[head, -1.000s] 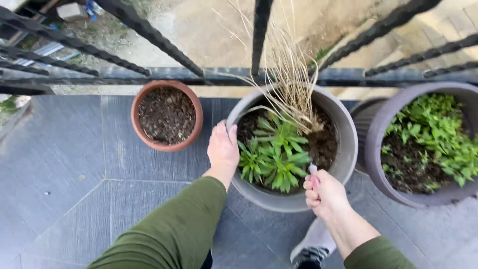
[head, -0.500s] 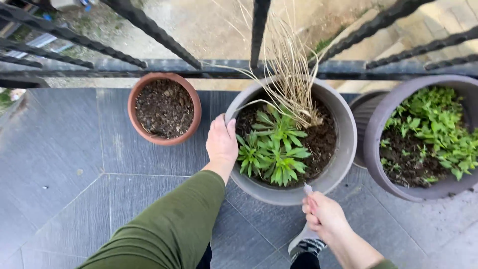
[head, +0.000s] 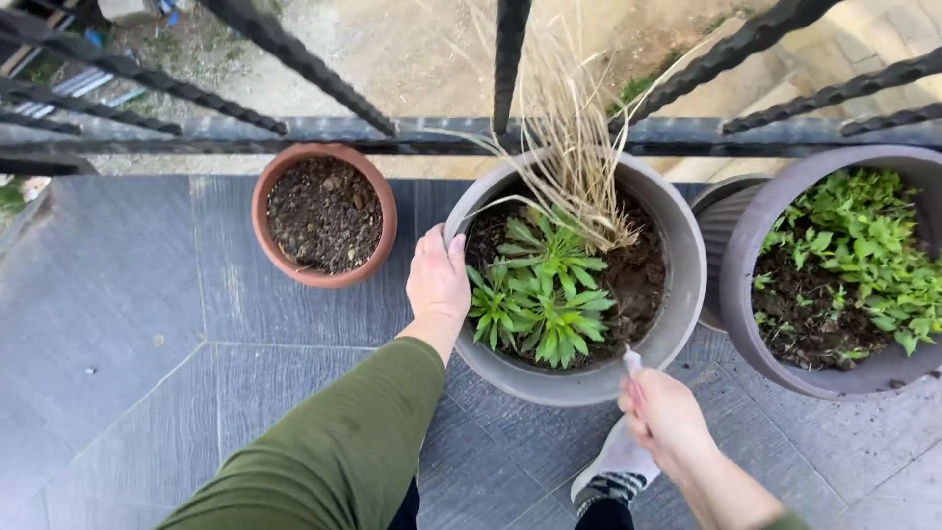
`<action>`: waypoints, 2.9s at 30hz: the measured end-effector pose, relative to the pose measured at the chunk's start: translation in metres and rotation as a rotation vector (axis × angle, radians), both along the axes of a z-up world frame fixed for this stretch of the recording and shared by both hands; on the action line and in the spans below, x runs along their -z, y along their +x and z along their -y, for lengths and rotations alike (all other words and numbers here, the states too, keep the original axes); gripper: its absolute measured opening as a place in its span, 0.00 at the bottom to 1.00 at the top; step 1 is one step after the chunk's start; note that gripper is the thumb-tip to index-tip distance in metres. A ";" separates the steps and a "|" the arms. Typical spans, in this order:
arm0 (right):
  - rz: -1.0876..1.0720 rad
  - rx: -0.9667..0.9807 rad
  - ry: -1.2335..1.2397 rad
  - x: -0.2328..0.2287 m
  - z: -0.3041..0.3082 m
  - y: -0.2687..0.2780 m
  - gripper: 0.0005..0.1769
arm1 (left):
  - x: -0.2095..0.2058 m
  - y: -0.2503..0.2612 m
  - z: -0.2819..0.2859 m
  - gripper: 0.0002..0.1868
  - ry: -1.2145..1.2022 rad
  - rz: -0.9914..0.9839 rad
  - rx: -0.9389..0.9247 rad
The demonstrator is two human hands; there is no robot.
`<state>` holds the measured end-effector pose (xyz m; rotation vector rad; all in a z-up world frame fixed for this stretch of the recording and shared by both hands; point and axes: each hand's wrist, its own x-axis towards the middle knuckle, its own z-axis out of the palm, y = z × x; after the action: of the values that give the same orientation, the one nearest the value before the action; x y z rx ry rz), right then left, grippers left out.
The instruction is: The person uses a small hand trowel to dig into a rectangular planter and transplant small green seedlings into a larger round pot. They then move to another pot containing a larger plant and dry grass, using the trowel to loosen the soil around the plant.
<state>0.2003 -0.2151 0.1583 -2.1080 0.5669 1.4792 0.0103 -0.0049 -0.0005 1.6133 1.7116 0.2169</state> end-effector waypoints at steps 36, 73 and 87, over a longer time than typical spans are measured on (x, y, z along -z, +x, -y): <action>0.024 0.036 -0.214 0.012 0.033 0.011 0.17 | 0.008 -0.001 0.002 0.26 0.073 0.038 -0.004; 0.046 -0.611 -0.079 0.000 -0.006 -0.053 0.25 | 0.002 0.000 0.000 0.25 0.071 0.023 0.011; -0.139 0.066 -0.158 -0.003 -0.055 -0.069 0.14 | 0.007 0.003 -0.001 0.24 0.088 0.052 -0.007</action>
<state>0.1316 -0.1603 0.1614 -2.0918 0.8221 1.5992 0.0129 -0.0038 -0.0074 1.6507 1.6890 0.3396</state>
